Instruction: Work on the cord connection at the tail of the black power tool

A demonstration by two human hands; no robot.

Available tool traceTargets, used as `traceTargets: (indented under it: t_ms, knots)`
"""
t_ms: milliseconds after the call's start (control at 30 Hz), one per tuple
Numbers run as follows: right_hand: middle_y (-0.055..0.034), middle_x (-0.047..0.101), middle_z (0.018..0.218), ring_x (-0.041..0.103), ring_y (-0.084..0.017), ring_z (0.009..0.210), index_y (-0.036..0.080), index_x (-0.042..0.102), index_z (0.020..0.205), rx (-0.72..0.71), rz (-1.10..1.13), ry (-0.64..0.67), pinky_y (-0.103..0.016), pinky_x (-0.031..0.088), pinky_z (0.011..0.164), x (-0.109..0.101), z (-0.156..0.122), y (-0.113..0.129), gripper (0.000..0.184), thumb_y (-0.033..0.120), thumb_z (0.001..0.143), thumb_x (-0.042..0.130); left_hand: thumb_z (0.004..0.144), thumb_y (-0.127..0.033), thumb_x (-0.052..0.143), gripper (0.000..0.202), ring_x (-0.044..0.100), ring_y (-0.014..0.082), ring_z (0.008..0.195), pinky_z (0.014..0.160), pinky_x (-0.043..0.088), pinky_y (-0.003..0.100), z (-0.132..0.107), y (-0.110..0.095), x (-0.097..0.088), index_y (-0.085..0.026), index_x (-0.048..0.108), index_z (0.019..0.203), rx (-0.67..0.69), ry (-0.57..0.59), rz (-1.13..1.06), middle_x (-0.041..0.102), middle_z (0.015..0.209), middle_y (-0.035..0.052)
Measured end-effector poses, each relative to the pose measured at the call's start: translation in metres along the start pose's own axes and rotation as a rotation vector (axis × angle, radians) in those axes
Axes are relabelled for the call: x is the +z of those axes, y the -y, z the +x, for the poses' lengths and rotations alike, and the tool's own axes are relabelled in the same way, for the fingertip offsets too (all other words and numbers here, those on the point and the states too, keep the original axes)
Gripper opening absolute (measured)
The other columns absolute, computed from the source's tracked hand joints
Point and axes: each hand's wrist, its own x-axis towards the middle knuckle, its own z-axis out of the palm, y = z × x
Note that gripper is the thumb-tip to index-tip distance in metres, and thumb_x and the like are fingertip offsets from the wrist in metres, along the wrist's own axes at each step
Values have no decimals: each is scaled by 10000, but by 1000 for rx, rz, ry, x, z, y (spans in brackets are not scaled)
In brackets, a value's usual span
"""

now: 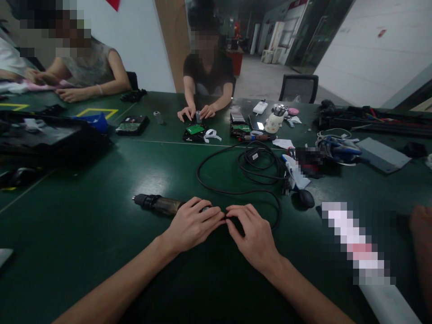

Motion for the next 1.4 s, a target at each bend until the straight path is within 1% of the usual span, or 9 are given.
traceTargets:
  t_ms: [200,533,633,733,800,1067,1200,1300,1400]
  knots:
    - [-117,623,1336,565,-305,1259,236,569,1212,-67,11,-197,-542,504,1057,-5,-2,3,238,184,983,614,966,-239,716,201,714,210,983,811,542,364,-10,30,-13,-241,727,1167,-18,-109,77,776,1133,12]
    - [-109,611,1332,570,-282,1270,230,579,1261,-55,41,-255,-507,516,1061,-6,-4,0,286,121,1003,522,909,-256,779,122,741,174,899,792,562,327,-76,138,-59,-220,786,1025,-279,-334,302,801,1017,2]
    - [-105,618,1321,580,-280,1259,233,589,1246,-45,48,-250,-503,523,1058,-7,-4,0,279,121,1000,521,1009,-339,667,210,726,158,945,738,514,327,-92,150,-74,-169,788,1034,-382,-363,374,789,1012,6]
    - [-105,623,1315,584,-288,1256,245,593,1238,-32,57,-237,-517,524,1059,-7,-4,0,277,125,1001,516,1107,-389,462,398,681,202,1117,670,334,338,-100,149,-88,-100,735,1103,-540,-386,382,755,1106,18]
    - [-106,623,1312,584,-292,1254,250,594,1234,-30,64,-233,-528,525,1057,-7,-4,0,274,126,1004,512,1096,-389,458,397,666,238,1153,640,257,343,-103,146,-94,-89,718,1104,-610,-388,388,753,1099,14]
    - [-101,616,1309,577,-281,1251,244,597,1221,-29,72,-218,-507,524,1051,-7,-3,-1,260,117,1017,500,1067,-447,361,521,677,263,1108,651,278,358,-113,152,-90,-81,732,1074,-714,-240,407,760,970,18]
    - [-102,611,1308,573,-278,1246,243,595,1215,-28,84,-213,-512,515,1054,-7,-3,0,251,115,1027,490,1069,-506,373,505,679,243,1027,799,438,381,-119,168,-90,-151,730,1104,-687,83,518,754,1055,37]
    - [-103,613,1305,576,-277,1242,242,597,1219,-26,91,-207,-516,515,1052,-7,-3,0,253,112,1029,491,1062,-548,398,486,664,269,1033,897,444,395,-119,176,-90,-160,657,1200,-681,304,535,732,1133,81]
    - [-104,625,1296,588,-280,1232,245,606,1215,-24,91,-212,-518,527,1038,-7,-4,0,259,110,1025,495,1041,-625,403,513,671,272,939,812,439,336,-110,178,-92,-191,624,1203,-718,426,504,738,1065,69]
